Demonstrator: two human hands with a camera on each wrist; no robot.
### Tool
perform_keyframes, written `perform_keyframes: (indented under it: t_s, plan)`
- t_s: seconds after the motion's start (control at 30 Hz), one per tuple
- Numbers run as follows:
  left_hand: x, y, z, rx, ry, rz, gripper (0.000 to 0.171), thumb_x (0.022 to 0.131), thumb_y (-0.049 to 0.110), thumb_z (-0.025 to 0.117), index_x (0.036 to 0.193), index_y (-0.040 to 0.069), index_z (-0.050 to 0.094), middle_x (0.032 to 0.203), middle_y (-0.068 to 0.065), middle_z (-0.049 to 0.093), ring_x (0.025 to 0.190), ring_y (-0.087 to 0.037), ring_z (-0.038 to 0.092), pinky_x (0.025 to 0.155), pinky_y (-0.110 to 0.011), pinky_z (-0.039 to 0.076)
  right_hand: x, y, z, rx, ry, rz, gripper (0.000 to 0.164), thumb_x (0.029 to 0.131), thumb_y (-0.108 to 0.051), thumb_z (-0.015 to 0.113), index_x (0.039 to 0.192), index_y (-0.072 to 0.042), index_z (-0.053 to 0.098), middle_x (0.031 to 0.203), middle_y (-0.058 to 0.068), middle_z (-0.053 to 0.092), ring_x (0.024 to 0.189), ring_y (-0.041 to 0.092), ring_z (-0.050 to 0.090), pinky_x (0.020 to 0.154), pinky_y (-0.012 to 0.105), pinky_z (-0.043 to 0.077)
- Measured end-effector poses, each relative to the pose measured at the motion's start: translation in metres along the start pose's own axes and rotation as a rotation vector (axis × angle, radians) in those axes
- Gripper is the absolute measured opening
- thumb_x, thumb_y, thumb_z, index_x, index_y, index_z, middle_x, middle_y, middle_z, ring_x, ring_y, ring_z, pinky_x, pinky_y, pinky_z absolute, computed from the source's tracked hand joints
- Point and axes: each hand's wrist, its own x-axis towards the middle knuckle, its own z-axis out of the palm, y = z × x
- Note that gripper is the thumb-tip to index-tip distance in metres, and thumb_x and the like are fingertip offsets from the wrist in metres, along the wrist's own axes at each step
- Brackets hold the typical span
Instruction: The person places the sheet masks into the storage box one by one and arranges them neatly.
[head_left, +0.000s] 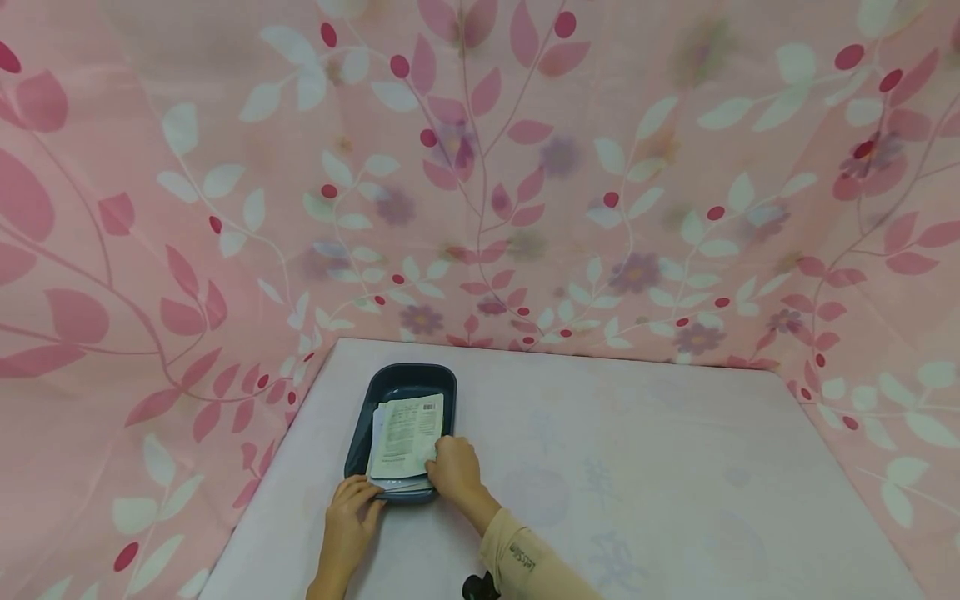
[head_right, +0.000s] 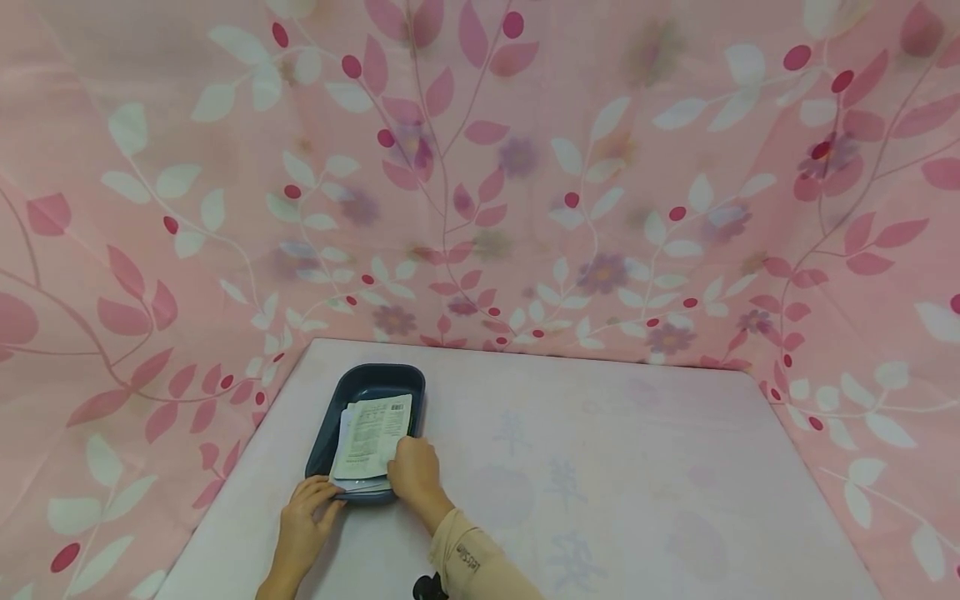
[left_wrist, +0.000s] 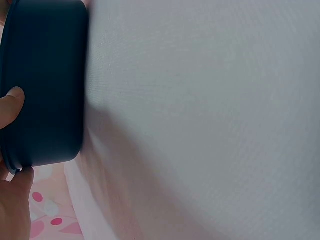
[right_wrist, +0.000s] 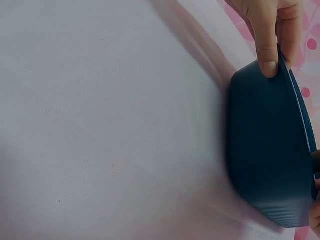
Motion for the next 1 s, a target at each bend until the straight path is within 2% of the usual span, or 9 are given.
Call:
perform_keyframes:
  t_s: [0.2, 0.47, 0.63, 0.87, 1.0]
  plan:
    - [0.0, 0.001, 0.0, 0.009, -0.005, -0.009, 0.032, 0.049, -0.019, 0.081, 0.074, -0.002, 0.069, 0.077, -0.01, 0.066, 0.086, -0.028, 0.06, 0.083, -0.027, 0.043, 0.0, -0.001, 0.004, -0.103, -0.031, -0.003, 0.014, 0.077, -0.013, 0.073, 0.07, -0.002, 0.068, 0.058, 0.003, 0.058, 0.051, 0.012, 0.045, 0.041, 0.027, 0.036]
    - [0.0, 0.0, 0.0, 0.003, 0.003, 0.003, 0.032, 0.049, -0.019, 0.081, 0.073, -0.002, 0.069, 0.077, -0.01, 0.066, 0.086, -0.029, 0.059, 0.086, -0.017, 0.039, -0.002, -0.002, 0.008, -0.22, -0.035, -0.033, 0.017, 0.078, -0.015, 0.072, 0.067, -0.003, 0.067, 0.057, 0.004, 0.058, 0.049, 0.014, 0.047, 0.039, 0.029, 0.036]
    - [-0.001, 0.0, 0.0, 0.012, -0.001, -0.007, 0.032, 0.049, -0.019, 0.081, 0.073, -0.002, 0.069, 0.077, -0.01, 0.066, 0.086, -0.028, 0.059, 0.085, -0.017, 0.04, -0.002, -0.002, 0.012, -0.247, -0.043, -0.032, 0.016, 0.079, -0.016, 0.071, 0.071, -0.003, 0.069, 0.057, 0.004, 0.058, 0.049, 0.014, 0.046, 0.04, 0.028, 0.036]
    - [-0.001, 0.0, 0.0, 0.015, -0.005, -0.012, 0.032, 0.049, -0.019, 0.081, 0.074, -0.002, 0.07, 0.078, -0.011, 0.066, 0.086, -0.028, 0.059, 0.084, -0.022, 0.041, -0.003, -0.001, 0.015, -0.275, -0.011, -0.051, 0.015, 0.078, -0.016, 0.072, 0.074, -0.002, 0.072, 0.059, 0.006, 0.06, 0.05, 0.015, 0.048, 0.04, 0.028, 0.038]
    - [-0.001, 0.0, 0.0, 0.014, -0.001, -0.001, 0.033, 0.048, -0.019, 0.081, 0.074, -0.002, 0.069, 0.078, -0.01, 0.066, 0.086, -0.028, 0.059, 0.086, -0.018, 0.04, -0.004, 0.0, 0.015, -0.265, -0.006, -0.062, 0.014, 0.077, -0.016, 0.072, 0.072, -0.003, 0.071, 0.059, 0.005, 0.061, 0.05, 0.014, 0.048, 0.04, 0.028, 0.038]
